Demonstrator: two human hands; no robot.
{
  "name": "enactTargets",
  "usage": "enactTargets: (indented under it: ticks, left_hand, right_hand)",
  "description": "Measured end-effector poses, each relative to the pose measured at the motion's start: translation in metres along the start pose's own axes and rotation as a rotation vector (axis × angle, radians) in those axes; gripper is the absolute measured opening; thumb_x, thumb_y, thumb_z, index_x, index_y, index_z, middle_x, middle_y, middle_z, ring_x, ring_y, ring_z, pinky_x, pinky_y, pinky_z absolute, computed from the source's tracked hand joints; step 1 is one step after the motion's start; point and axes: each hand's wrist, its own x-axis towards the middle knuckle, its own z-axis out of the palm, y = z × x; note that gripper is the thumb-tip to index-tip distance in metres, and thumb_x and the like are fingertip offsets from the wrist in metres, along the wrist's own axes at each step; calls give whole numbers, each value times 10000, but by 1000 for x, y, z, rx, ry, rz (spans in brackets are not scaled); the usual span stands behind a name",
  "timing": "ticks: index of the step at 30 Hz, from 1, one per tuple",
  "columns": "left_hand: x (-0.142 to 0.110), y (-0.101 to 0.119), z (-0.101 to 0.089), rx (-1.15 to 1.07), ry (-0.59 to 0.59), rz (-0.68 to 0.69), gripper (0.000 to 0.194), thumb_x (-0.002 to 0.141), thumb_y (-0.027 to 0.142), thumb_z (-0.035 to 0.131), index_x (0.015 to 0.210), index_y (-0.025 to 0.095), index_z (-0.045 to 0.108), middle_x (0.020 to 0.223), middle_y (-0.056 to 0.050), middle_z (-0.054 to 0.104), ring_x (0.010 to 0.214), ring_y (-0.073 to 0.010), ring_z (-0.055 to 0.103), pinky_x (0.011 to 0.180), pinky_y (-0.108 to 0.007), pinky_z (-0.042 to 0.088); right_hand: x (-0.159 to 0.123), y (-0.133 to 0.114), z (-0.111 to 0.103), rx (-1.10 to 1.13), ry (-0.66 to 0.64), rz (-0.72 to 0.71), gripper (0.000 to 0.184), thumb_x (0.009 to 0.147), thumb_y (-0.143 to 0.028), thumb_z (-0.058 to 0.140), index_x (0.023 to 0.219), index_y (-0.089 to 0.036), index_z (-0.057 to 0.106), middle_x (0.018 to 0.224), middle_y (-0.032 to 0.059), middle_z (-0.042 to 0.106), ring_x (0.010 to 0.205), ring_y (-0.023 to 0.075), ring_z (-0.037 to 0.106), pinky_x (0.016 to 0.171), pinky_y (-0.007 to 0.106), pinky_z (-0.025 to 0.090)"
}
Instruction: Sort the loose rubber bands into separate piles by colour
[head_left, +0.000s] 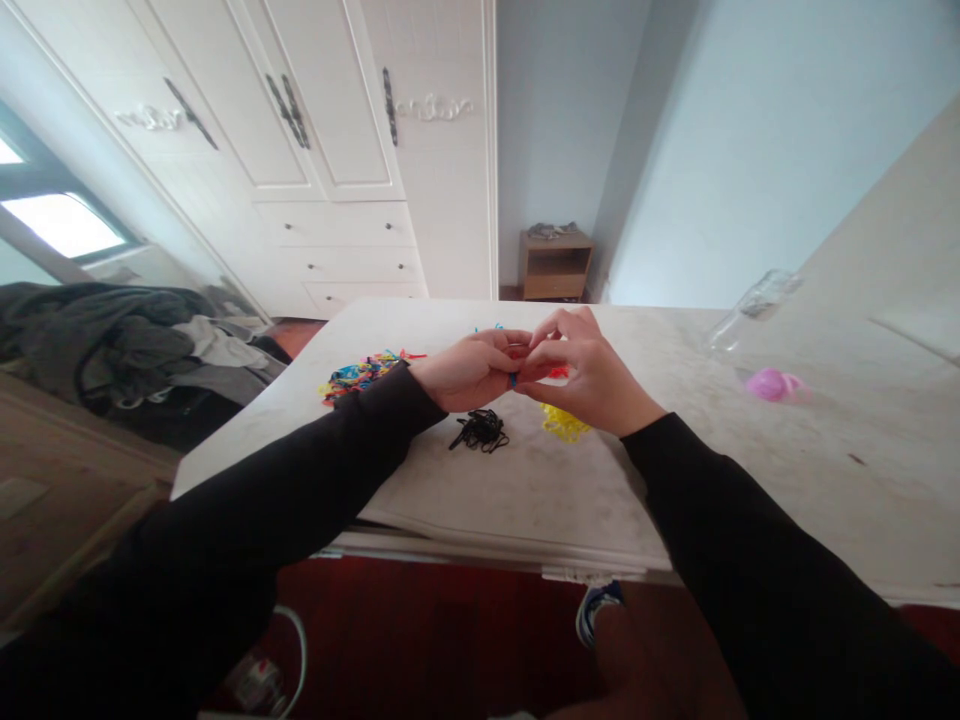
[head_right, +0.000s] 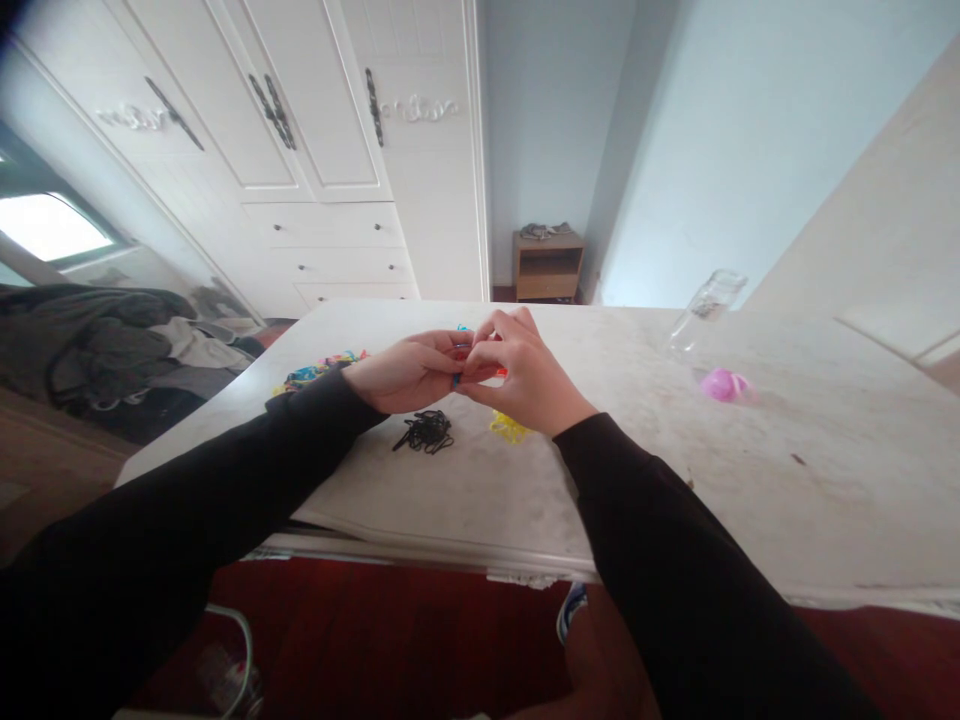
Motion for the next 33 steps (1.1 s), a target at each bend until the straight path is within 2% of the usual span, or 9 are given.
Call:
enactTargets:
  ticks: [4,10,13,18,24,27,30,33]
  left_hand:
    - [-1,-1,1,-9,30,-3,301,727,-99,573,946,67,695,984,-146,752,1071,-226,708,1019,-342,477]
    - [0,-1,3,-11,15,0,337,704,-107,572,965,62,701,993,-141,756,1090,-234,702,1050,-374,472]
    - [0,-1,3,7,24,-1,309,717,-98,590,963,51,702,989,-147,755,1065,-225,710,1047,-355,473]
    - [-1,0,1,17,47,-35,296,767,-80,567,993,68,690,1009,-162,756,1075,-235,714,990,-350,511]
    - [-2,5,-3,-33,12,-74,276,834,-68,521,1033,72,650,1019,-184,760,1018,-222,738,998,-370,525]
    - [-2,9,-5,9,85,-84,304,829,-98,491,1028,82,633,957,-154,762,858,-165,745,859,-286,562]
    - [-1,11,-7,66,175,-47,300,832,-100,466,1005,91,619,850,-116,743,709,-132,713,638,-216,521]
    - [0,13,-8,88,281,35,287,834,-92,450,993,87,607,781,-89,713,689,-136,696,608,-219,494]
  right_hand:
    - [0,-2,1,-2,20,3,97,797,-183,764,744,-230,697,946,52,600,963,251,490,892,466,420]
    - [0,-2,3,32,11,-38,71,808,-244,790,794,-231,721,974,57,607,970,246,504,885,458,426]
    - [0,-3,3,32,3,-38,67,832,-210,753,775,-231,725,950,57,608,962,242,503,875,451,425]
    - [1,-6,1,31,4,27,129,820,-150,691,713,-220,682,919,52,600,938,238,504,869,447,421]
    - [4,-9,-3,85,114,145,99,788,-155,663,716,-223,657,898,45,603,920,233,525,858,435,438]
    - [5,-10,-5,151,131,195,73,773,-169,668,720,-219,659,896,43,604,904,223,535,819,414,452]
    - [5,-11,-7,225,99,194,68,780,-197,691,720,-220,668,916,42,607,938,227,550,846,423,457]
    - [3,-15,-7,248,-1,119,86,785,-207,728,711,-226,690,1010,49,615,1017,237,541,945,462,435]
